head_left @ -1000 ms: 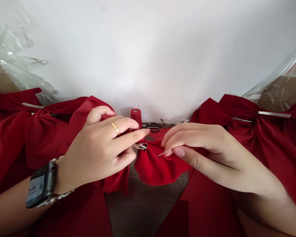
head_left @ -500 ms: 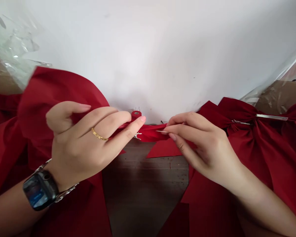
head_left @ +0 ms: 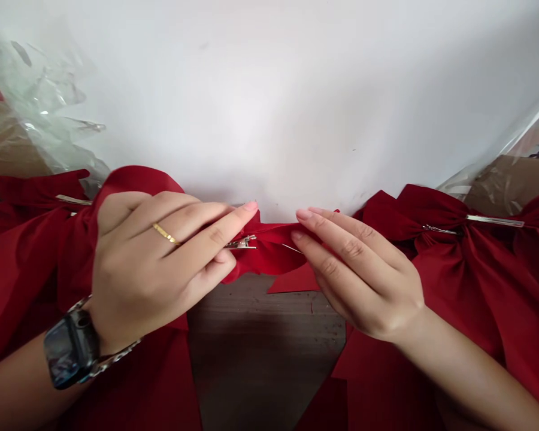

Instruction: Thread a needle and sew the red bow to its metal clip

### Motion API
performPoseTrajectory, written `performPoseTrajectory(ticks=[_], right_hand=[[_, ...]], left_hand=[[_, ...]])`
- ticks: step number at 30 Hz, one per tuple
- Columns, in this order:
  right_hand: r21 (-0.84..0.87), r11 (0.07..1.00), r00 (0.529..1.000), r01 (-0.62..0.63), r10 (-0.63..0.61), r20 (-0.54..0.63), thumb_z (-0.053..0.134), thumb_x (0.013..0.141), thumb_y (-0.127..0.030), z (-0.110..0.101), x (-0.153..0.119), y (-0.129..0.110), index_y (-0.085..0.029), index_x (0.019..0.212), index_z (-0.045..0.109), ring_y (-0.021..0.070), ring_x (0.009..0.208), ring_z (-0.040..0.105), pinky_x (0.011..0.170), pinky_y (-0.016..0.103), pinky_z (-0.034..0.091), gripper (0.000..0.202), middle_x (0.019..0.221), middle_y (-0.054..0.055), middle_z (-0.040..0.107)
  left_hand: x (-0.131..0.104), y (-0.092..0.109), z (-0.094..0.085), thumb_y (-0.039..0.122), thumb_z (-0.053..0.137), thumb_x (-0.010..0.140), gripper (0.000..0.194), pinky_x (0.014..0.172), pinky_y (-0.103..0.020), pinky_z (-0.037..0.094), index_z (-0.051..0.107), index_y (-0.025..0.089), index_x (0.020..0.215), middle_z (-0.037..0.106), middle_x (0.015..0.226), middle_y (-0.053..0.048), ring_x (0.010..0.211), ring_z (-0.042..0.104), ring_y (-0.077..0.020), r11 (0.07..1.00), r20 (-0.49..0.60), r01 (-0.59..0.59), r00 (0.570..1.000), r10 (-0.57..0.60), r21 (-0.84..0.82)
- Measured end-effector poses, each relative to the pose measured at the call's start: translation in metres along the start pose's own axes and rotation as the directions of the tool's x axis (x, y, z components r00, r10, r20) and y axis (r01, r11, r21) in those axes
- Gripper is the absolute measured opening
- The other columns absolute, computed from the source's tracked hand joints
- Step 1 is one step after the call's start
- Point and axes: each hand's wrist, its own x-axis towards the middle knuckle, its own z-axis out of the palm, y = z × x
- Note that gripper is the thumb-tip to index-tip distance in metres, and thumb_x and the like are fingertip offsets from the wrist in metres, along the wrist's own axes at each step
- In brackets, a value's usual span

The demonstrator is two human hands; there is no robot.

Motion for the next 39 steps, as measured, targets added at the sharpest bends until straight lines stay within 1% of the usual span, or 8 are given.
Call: performPoseTrajectory(ticks=[8,14,18,21,26,31,36,39], right_hand=[[0.274,0.959,0.997,-0.075,0.064,0.050,0.056,0.086,-0.009,-0.006,0.003,0.007,-0.006,0.100,0.064,0.0121,0.107,0.053,0.093,0.025,0.051,0.016,0.110,0.009,0.056],[0.586,0.762,0.948,-0.275,0.113,0.297,0.046,0.093,-0.012,-0.014,0.007,0.015,-0.008,0.095,0.067,0.0013,0.099,0.056,0.087,0.008,0.049,0.022,0.104,0.007,0.057],[0.580,0.740,0.935,-0.342,0.203,0.292,0.045,0.093,-0.011,-0.009,0.007,0.011,-0.006,0.090,0.066,-0.0014,0.092,0.057,0.081,0.004,0.047,0.022,0.099,0.006,0.058],[0.545,0.780,0.948,-0.308,0.201,0.249,0.043,0.093,-0.010,-0.005,0.006,0.008,-0.006,0.089,0.065,-0.0006,0.092,0.056,0.082,0.005,0.048,0.023,0.099,0.007,0.058],[0.455,0.861,0.971,-0.227,0.163,0.176,0.044,0.091,-0.007,0.007,0.001,0.005,-0.006,0.092,0.064,0.0001,0.094,0.056,0.084,0.008,0.049,0.020,0.101,0.006,0.057],[0.414,0.890,0.982,-0.190,0.166,0.096,0.046,0.090,-0.007,0.014,0.000,0.009,-0.006,0.091,0.063,0.0000,0.093,0.056,0.083,0.008,0.049,0.017,0.099,0.005,0.057],[0.400,0.893,0.976,-0.205,0.218,0.012,0.048,0.088,-0.004,0.010,0.003,0.005,-0.007,0.089,0.063,0.0006,0.088,0.056,0.078,0.009,0.049,0.015,0.097,0.005,0.058],[0.510,0.823,0.967,-0.249,0.236,0.091,0.046,0.090,-0.007,0.005,0.008,0.000,-0.007,0.090,0.063,0.0005,0.090,0.057,0.082,0.009,0.049,0.017,0.095,0.005,0.058]], left_hand=[[0.001,-0.001,0.002,0.008,0.055,0.074,0.032,0.092,-0.022,0.041,0.059,0.024,0.102,0.067,0.095,0.005,0.094,0.057,-0.0077,0.939,0.209,0.144,0.975,-0.080,-0.313],[0.002,-0.010,0.010,0.002,0.052,0.071,0.033,0.098,-0.021,0.040,0.061,0.025,0.093,0.068,0.092,0.010,0.090,0.059,-0.0040,0.837,0.265,0.087,0.962,0.071,-0.540],[0.002,-0.008,0.012,0.001,0.052,0.069,0.033,0.094,-0.016,0.045,0.063,0.023,0.092,0.068,0.096,0.007,0.089,0.059,-0.0027,0.732,0.333,0.155,0.937,0.103,-0.663],[0.004,-0.007,0.011,0.002,0.053,0.070,0.036,0.091,-0.014,0.049,0.066,0.025,0.094,0.070,0.095,0.005,0.091,0.062,-0.0040,0.598,0.441,0.240,0.871,0.215,-0.765],[0.009,-0.012,0.014,0.010,0.063,0.076,0.031,0.086,-0.009,0.050,0.068,0.031,0.100,0.071,0.093,0.004,0.086,0.064,-0.0025,0.375,0.551,0.412,0.708,0.442,-0.830],[0.008,-0.009,0.020,0.034,0.077,0.070,0.061,0.083,-0.009,0.051,0.053,0.029,0.126,0.072,0.095,0.000,0.085,0.066,-0.0049,0.221,0.677,0.648,0.635,0.372,-0.729],[0.003,0.008,0.021,0.056,0.071,0.069,0.062,0.063,-0.010,0.048,0.057,0.025,0.120,0.072,0.085,0.000,0.071,0.064,-0.0063,0.060,0.780,0.808,0.543,0.312,-0.587],[0.004,0.013,0.022,0.059,0.059,0.077,0.048,0.056,-0.009,0.043,0.062,0.023,0.110,0.070,0.080,0.001,0.066,0.060,-0.0041,0.027,0.786,0.835,0.506,0.355,-0.549]])
